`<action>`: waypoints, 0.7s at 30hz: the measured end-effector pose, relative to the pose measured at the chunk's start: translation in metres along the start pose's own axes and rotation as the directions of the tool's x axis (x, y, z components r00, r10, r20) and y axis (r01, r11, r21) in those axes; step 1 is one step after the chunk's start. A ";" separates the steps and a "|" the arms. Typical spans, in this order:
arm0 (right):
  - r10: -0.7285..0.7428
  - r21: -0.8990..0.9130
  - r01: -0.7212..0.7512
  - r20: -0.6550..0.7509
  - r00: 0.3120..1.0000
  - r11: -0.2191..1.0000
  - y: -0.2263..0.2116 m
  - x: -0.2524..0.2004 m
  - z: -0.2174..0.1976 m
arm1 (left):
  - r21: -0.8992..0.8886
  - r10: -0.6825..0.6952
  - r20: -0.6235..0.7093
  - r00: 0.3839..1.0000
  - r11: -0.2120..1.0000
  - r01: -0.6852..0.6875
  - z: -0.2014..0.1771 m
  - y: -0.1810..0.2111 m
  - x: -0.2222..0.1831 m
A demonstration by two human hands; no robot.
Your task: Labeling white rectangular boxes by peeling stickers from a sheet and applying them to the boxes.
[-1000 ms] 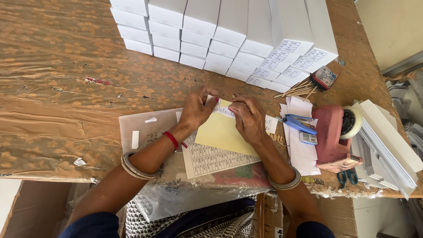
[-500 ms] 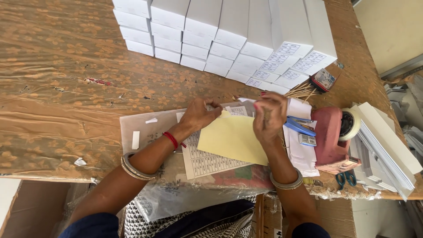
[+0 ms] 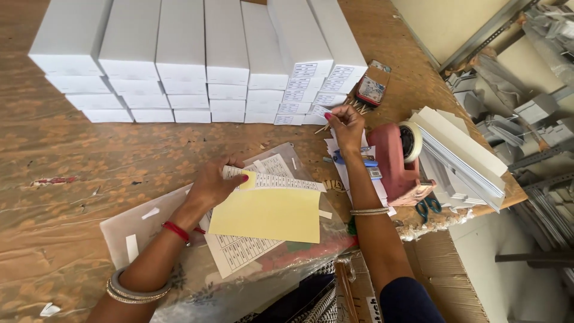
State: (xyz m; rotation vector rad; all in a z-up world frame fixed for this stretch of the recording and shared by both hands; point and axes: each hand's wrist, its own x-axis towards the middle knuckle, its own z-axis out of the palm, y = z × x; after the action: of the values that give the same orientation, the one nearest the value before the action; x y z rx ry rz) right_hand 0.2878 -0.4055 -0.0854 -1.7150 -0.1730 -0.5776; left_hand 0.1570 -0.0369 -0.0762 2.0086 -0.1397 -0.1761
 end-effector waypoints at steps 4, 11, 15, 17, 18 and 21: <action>-0.015 -0.059 0.015 0.008 1.000 0.998 0.001 0.006 0.001 | 0.025 0.020 0.002 1.000 0.999 -0.020 0.001 0.007 0.000; 0.031 -0.027 -0.030 0.027 0.999 0.999 0.004 0.007 0.004 | 0.014 -0.040 0.017 0.999 0.999 0.040 0.000 0.011 -0.003; 0.066 -0.016 -0.066 0.015 0.998 0.998 0.003 0.006 0.006 | 0.034 0.008 0.007 1.000 0.999 -0.008 0.000 0.009 -0.003; 0.060 -0.016 -0.060 0.015 0.998 0.998 0.006 0.006 0.005 | 0.032 -0.014 0.017 1.000 0.999 0.014 -0.001 0.012 -0.003; 0.053 -0.016 -0.053 0.015 0.998 0.998 0.008 0.007 0.004 | 0.030 -0.036 0.027 0.999 0.999 0.035 -0.001 0.013 -0.003; 0.057 -0.019 -0.057 0.012 0.998 0.998 0.004 0.005 0.006 | 0.015 -0.043 0.030 0.999 0.999 0.042 -0.002 0.015 -0.005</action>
State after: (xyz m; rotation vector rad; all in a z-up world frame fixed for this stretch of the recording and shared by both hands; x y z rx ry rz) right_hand 0.2956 -0.4018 -0.0868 -1.7362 -0.1271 -0.5281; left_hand 0.1520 -0.0411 -0.0615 2.0245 -0.1178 -0.2335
